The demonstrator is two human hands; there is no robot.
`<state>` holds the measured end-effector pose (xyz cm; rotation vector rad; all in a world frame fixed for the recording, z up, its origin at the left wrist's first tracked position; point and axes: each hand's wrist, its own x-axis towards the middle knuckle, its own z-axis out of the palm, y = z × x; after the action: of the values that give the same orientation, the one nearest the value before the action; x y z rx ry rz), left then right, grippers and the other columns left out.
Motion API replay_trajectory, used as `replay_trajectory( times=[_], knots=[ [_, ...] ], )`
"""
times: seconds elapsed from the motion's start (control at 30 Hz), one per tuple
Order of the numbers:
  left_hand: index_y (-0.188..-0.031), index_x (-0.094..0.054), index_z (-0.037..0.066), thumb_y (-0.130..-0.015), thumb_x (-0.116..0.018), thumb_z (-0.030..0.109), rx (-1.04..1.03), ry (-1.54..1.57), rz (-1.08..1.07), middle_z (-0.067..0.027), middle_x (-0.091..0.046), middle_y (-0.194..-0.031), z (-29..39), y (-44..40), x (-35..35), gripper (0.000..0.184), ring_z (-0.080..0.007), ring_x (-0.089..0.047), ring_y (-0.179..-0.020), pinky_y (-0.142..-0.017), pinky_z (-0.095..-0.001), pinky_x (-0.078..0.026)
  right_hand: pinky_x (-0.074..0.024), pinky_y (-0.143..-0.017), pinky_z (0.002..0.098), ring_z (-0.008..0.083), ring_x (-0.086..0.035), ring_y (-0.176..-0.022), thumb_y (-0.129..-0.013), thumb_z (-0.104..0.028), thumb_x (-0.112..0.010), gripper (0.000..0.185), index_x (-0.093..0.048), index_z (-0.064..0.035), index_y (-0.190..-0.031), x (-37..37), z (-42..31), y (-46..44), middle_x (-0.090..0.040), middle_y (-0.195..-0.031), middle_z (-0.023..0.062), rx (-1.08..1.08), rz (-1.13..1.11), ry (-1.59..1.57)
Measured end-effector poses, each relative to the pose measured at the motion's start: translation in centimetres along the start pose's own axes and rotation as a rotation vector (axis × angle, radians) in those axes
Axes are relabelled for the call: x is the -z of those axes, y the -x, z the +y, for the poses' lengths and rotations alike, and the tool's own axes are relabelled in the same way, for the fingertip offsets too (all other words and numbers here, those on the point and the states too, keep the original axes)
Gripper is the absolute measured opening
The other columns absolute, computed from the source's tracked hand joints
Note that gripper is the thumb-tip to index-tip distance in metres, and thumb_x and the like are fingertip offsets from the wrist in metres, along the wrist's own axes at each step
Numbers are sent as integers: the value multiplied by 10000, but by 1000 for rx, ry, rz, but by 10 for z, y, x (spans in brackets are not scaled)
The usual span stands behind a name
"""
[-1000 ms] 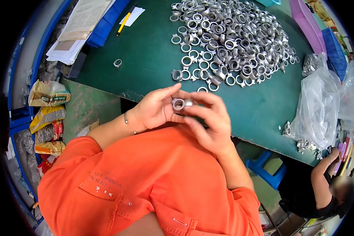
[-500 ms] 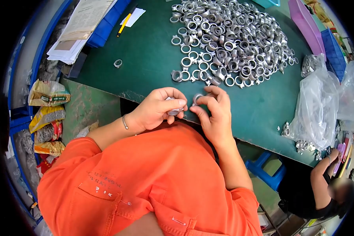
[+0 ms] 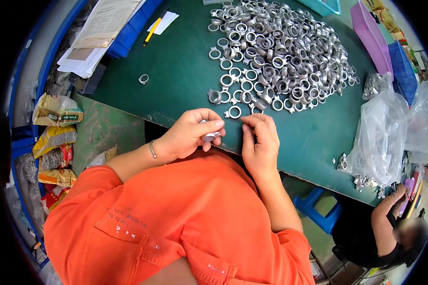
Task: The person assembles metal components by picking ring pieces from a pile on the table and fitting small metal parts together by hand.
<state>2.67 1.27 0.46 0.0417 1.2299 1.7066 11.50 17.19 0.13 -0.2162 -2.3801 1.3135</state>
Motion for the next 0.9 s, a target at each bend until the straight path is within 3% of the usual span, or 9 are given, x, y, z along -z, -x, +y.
replay_trajectory(
  times=[0.1, 0.2, 0.27, 0.37, 0.5, 0.57, 0.6, 0.73, 0.9],
  knots=[
    [-918, -553, 9, -904, -555, 156, 13, 83, 22, -81, -607, -828, 2, 1, 5, 148, -127, -597, -685, -485, -210, -470, -466, -697, 315, 257, -563, -822, -758, 48, -623, 182, -614, -20, -926, -3, 3, -4, -569, -955, 127, 0, 6, 36],
    [-965, -552, 10, -914, -521, 129, 25, 207, 9, -103, -618, -890, 4, 1, 10, 133, -154, -620, -762, -551, -234, -510, -432, -737, 360, 295, -512, -840, -710, 13, -658, 211, -621, -40, -911, -11, 5, -12, -560, -968, 108, 232, -59, 306],
    [-1020, -547, 4, -917, -494, 96, 57, 459, -131, -128, -620, -970, 9, 3, 16, 148, -195, -633, -875, -632, -265, -540, -431, -729, 358, 293, -512, -834, -710, 11, -660, 200, -615, -38, -899, -15, 12, -10, -559, -963, 106, 247, -52, 316],
    [-1071, -535, 1, -925, -472, 92, 60, 397, -84, -152, -611, -1019, 8, 12, 28, 183, -236, -627, -947, -686, -296, -554, -437, -726, 357, 292, -525, -830, -715, 7, -667, 173, -589, -33, -864, -15, 10, -9, -573, -975, 107, 272, -29, 326],
    [-1098, -521, -6, -951, -446, 146, 53, 443, -168, -163, -605, -1035, 4, 29, 48, 224, -262, -628, -952, -694, -291, -557, -468, -717, 319, 249, -572, -821, -738, -3, -681, 170, -563, -20, -859, -14, 14, 0, -604, -1005, 125, 265, 32, 166],
    [-1085, -528, -9, -954, -445, 157, 56, 433, -115, -161, -606, -1038, 1, 33, 42, 227, -259, -631, -948, -688, -283, -557, -476, -688, 262, 159, -588, -790, -764, 2, -675, 165, -554, -7, -876, -15, 13, 7, -610, -995, 110, -106, 13, -214],
    [-1074, -533, -7, -952, -448, 153, 47, 433, -87, -156, -607, -1034, 0, 33, 39, 219, -253, -634, -938, -689, -285, -557, -486, -696, 227, 109, -592, -794, -810, 21, -631, 135, -562, 10, -926, -17, 14, 8, -600, -1023, 104, -95, 17, -397],
    [-1021, -561, 4, -924, -503, 137, 43, 301, -46, -124, -616, -962, 0, 32, 26, 173, -206, -642, -849, -635, -266, -549, -516, -789, 282, 169, -609, -888, -856, 60, -550, 113, -582, 55, -964, -13, 2, 15, -561, -1089, 124, -229, -57, -748],
    [-947, -591, 10, -891, -578, 149, -5, -3, -99, -73, -613, -829, 4, 27, 3, 150, -116, -591, -641, -448, -196, -451, -522, -797, 294, 182, -606, -917, -847, 60, -560, 83, -585, 58, -927, -4, -13, 24, -562, -1098, 129, -262, -88, -810]
  ],
)
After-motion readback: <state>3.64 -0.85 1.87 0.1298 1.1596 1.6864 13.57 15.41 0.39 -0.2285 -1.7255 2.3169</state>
